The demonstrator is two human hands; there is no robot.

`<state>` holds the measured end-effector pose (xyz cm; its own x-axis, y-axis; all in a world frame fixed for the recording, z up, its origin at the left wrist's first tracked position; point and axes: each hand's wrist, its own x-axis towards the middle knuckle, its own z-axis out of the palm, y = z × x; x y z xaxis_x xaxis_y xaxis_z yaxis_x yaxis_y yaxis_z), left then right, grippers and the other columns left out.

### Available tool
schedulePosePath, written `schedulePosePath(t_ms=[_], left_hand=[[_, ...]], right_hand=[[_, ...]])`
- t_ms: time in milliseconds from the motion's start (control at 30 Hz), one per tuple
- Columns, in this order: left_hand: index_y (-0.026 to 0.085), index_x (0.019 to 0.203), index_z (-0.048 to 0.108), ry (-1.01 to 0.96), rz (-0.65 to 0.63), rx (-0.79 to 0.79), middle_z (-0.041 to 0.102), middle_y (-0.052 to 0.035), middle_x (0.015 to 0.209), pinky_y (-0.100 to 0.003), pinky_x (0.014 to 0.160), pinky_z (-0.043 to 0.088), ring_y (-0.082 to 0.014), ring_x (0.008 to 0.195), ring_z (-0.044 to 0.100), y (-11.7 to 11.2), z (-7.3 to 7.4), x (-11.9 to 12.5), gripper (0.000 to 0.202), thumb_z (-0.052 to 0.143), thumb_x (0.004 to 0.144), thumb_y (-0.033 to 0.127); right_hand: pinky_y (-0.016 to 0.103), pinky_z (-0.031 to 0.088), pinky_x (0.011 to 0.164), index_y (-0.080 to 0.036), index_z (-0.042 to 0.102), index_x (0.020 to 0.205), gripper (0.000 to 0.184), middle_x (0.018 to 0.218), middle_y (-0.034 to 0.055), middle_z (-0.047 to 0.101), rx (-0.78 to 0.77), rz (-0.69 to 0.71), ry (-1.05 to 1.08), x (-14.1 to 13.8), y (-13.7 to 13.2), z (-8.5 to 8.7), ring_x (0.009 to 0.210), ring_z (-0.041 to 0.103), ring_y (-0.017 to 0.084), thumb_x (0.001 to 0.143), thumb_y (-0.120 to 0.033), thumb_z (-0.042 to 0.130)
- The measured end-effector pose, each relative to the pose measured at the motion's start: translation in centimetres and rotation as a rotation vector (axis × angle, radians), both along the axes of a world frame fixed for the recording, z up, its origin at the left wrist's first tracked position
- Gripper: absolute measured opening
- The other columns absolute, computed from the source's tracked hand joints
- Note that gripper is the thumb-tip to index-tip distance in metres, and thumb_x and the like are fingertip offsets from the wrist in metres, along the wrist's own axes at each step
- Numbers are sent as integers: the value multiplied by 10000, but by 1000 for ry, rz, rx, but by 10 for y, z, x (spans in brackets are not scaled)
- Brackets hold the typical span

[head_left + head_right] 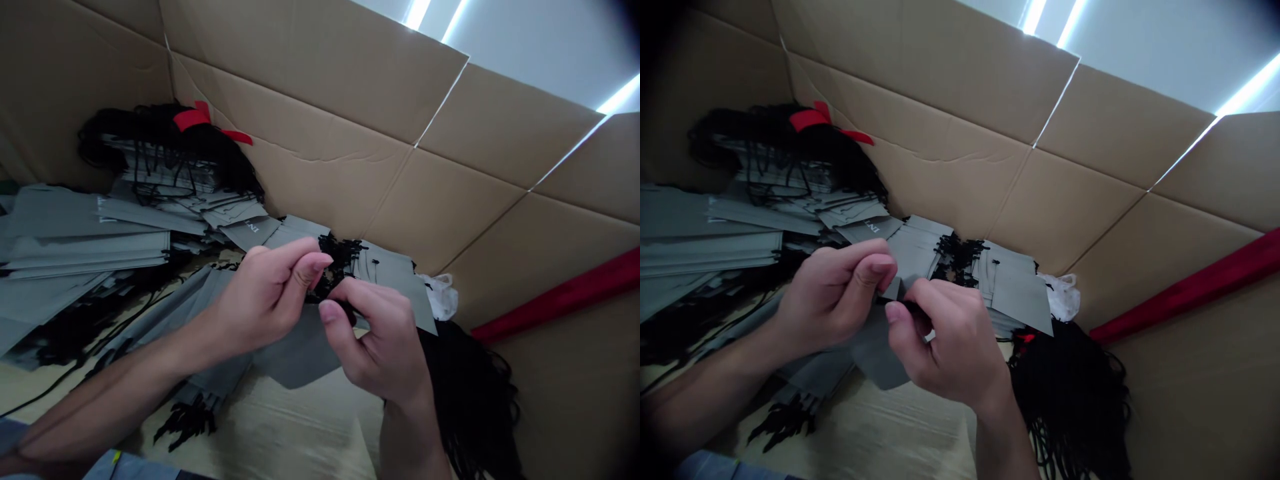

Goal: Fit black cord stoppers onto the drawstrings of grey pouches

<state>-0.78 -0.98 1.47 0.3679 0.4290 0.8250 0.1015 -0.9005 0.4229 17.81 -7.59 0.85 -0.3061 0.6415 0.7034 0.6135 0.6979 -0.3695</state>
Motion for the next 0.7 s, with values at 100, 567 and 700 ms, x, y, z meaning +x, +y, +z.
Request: schedulePosePath(t_ms=[100, 567, 700], left_hand=[[228, 806, 481, 23, 28, 44, 403, 84, 623, -253, 455, 256, -70, 460, 343, -3, -1, -1, 328, 490, 1119, 131], [213, 755, 525, -12, -253, -95, 532, 58, 615, -223, 508, 380, -78, 516, 479, -4, -2, -12, 466, 456, 1200, 331], [196, 700, 495, -80, -354, -251, 499, 46, 609, -221, 508, 388, -86, 549, 462, -12, 4, -12, 550, 481, 1199, 428]], right_hand=[[275, 367, 634, -198, 579, 830, 200, 714, -49, 533, 32, -4, -20, 2, -1, 2, 653, 478, 91, 1021, -175, 635], [267, 360, 598, -217, 561, 845, 186, 727, -59, 519, -102, 205, 159, 4, -4, 1, 635, 466, 85, 1003, -122, 583], [295, 373, 572, -224, 598, 850, 208, 708, -40, 540, -204, 287, 270, 3, -3, -3, 614, 484, 111, 1058, -223, 591]])
